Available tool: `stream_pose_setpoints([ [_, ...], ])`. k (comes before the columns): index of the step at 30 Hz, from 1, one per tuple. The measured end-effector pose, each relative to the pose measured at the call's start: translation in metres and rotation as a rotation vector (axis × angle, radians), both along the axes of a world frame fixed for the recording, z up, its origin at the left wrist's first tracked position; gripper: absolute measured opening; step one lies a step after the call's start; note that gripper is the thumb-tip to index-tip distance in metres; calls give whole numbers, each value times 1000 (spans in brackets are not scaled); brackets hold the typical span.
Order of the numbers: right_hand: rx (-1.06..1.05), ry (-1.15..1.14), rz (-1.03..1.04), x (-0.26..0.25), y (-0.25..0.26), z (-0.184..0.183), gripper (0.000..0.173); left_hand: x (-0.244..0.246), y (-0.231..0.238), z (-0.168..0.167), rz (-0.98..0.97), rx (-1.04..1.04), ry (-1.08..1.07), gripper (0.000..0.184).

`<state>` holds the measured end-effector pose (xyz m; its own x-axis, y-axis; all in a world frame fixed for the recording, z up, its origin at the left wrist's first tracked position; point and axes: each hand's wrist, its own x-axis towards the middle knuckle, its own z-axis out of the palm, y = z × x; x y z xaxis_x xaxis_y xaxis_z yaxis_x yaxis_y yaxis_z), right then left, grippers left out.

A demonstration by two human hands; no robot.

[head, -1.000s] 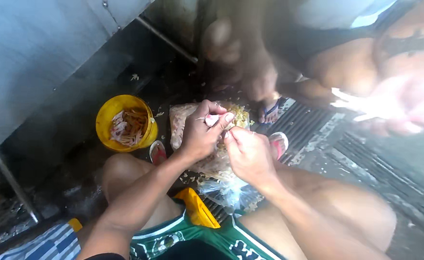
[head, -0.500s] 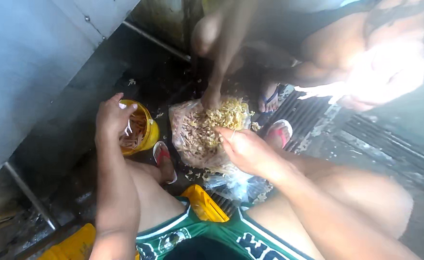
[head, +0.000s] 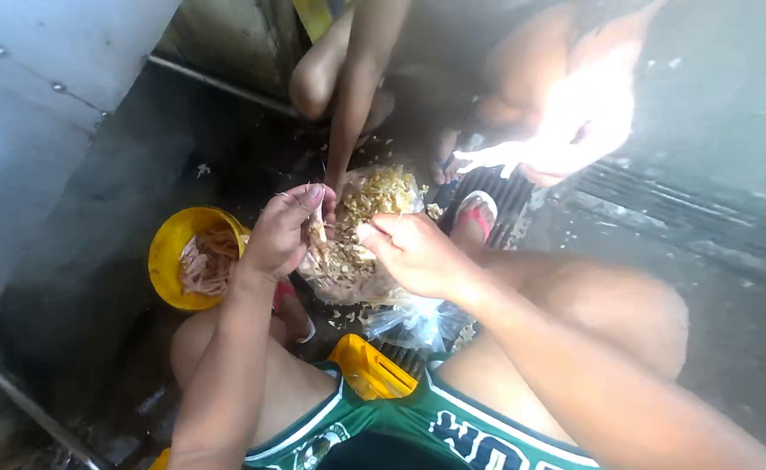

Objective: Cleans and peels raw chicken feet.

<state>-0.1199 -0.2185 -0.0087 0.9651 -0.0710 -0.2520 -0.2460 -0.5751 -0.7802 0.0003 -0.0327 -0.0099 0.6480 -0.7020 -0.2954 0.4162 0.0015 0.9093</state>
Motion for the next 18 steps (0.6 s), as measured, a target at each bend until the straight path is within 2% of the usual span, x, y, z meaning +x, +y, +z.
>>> stream_pose_setpoints([
  [2,35,31,-20,2,3,-4,40,-10,-9,-5,63,-9,7,25],
  [5,-69,34,-15,5,12,-16,50,-27,-23,-12,170,43,83,14],
  [8,-140,-72,42,8,19,-27,32,-36,-27,-16,181,104,114,12],
  [12,-171,-157,122,7,24,-23,32,-27,-19,-18,118,164,39,12],
  [18,73,-340,-167,7,21,-26,32,-19,-11,-17,109,22,107,13],
])
